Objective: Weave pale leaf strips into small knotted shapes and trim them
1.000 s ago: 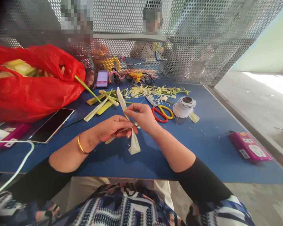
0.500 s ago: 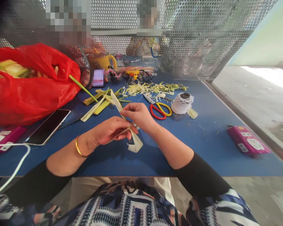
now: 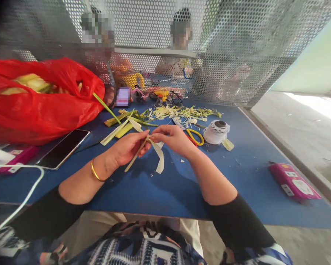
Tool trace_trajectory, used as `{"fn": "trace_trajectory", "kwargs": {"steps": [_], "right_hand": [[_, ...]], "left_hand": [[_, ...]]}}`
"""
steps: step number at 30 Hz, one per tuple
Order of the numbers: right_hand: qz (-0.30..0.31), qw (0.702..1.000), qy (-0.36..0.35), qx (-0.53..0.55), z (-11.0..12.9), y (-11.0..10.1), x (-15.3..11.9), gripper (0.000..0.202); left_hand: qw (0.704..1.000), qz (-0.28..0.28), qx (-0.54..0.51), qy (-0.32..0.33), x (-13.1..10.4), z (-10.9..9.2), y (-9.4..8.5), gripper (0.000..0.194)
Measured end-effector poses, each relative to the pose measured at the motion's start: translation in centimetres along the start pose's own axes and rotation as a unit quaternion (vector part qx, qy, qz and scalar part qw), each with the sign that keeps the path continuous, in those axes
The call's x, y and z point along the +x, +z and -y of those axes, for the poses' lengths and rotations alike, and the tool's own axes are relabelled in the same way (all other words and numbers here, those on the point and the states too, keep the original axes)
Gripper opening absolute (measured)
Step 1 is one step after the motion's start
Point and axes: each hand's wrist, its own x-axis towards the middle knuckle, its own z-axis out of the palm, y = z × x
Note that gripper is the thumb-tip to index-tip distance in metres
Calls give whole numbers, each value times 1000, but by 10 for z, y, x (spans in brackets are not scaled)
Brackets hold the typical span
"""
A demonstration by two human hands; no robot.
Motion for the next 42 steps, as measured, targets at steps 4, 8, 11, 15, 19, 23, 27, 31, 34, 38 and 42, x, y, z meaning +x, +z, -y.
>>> {"fn": "trace_trajectory", "kwargs": {"steps": [4,8,11,15,19,23,27,31,34,38,42], "right_hand": [[-50,994,-42,-82,-1,2,-1,16],[-102,969,-99,-201,-1,7,-2,15],[-137,941,-141,-275,-4,10,-2,17],[-165,910,-177,-336,-8,13,-3,19],[-208,869,-235,-384,-2,14,-8,14],[-128,814,-343,-452,6,18,-13,20],[-51,755,-379,-532,2,27,-12,26],[-61,740,-378,-553,-4,32,-10,28],[-62,755,-387,-526,-4,32,-10,27],[-43,774,-392,-496,0,32,-12,24],[-20,784,-392,-481,4,31,-13,24]], "left_hand": [[999,-40,-2,-5,3,2,0,30],[998,-60,6,11,3,4,1,21],[998,-60,9,18,2,3,2,21],[998,-60,8,19,2,3,2,22],[997,-49,-44,38,3,1,-2,18],[990,-23,-113,76,3,-3,-6,10],[988,-41,-119,93,4,-5,-7,14],[988,-39,-113,101,6,-3,-7,9],[988,-32,-113,95,7,-1,-7,10],[989,-23,-113,96,9,3,-8,12],[989,-14,-103,106,10,6,-9,11]]}}
